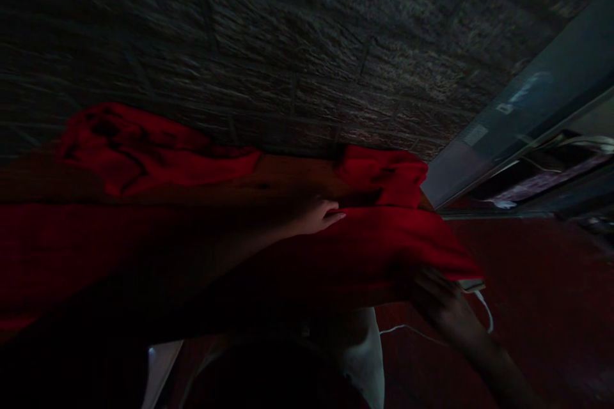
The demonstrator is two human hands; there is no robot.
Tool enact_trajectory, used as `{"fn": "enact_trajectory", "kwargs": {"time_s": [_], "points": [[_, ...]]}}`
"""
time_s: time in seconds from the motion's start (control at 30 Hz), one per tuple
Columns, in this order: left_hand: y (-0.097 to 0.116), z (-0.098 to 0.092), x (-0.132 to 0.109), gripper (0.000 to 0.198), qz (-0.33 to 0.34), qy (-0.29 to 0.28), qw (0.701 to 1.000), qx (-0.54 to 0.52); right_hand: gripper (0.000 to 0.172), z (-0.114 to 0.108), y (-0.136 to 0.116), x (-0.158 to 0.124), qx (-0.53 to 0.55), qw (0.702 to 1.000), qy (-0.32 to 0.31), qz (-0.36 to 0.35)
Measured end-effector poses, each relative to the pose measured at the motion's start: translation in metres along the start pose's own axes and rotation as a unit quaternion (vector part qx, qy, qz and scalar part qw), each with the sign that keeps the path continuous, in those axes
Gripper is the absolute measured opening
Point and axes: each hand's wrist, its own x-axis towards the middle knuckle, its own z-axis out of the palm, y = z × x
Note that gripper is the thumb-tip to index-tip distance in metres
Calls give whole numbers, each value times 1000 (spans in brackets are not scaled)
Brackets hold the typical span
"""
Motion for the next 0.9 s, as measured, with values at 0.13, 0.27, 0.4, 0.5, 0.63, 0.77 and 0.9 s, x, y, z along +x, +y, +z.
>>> {"fn": "enact_trajectory", "kwargs": {"time_s": [0.13, 0.27, 0.4, 0.5, 0.63, 0.77, 0.9], "points": [[1, 0, -1, 44, -5, 14, 1000, -4, 40, -5, -1, -9, -39, 998, 33, -29], [4, -5, -2, 45, -17, -4, 1000, 4, 42, -10, 0, -6, -31, 999, -12, -27], [-2, -24, -12, 48, -27, -42, 998, 44, 36, -9, 1, -2, -14, 999, -18, -28], [-18, -40, -32, 47, -38, -71, 995, 58, 31, -5, -8, 10, 8, 1000, -16, 1], [-39, -47, -62, 40, -78, -31, 995, 55, 60, 4, -30, 37, 32, 996, -80, 23], [-42, -41, -76, 35, -100, 5, 994, 40, 72, 18, -43, 44, -3, 994, -110, -1], [-40, -38, -77, 31, -94, 16, 995, 7, 72, 27, -43, 38, -22, 994, -111, -12]]}}
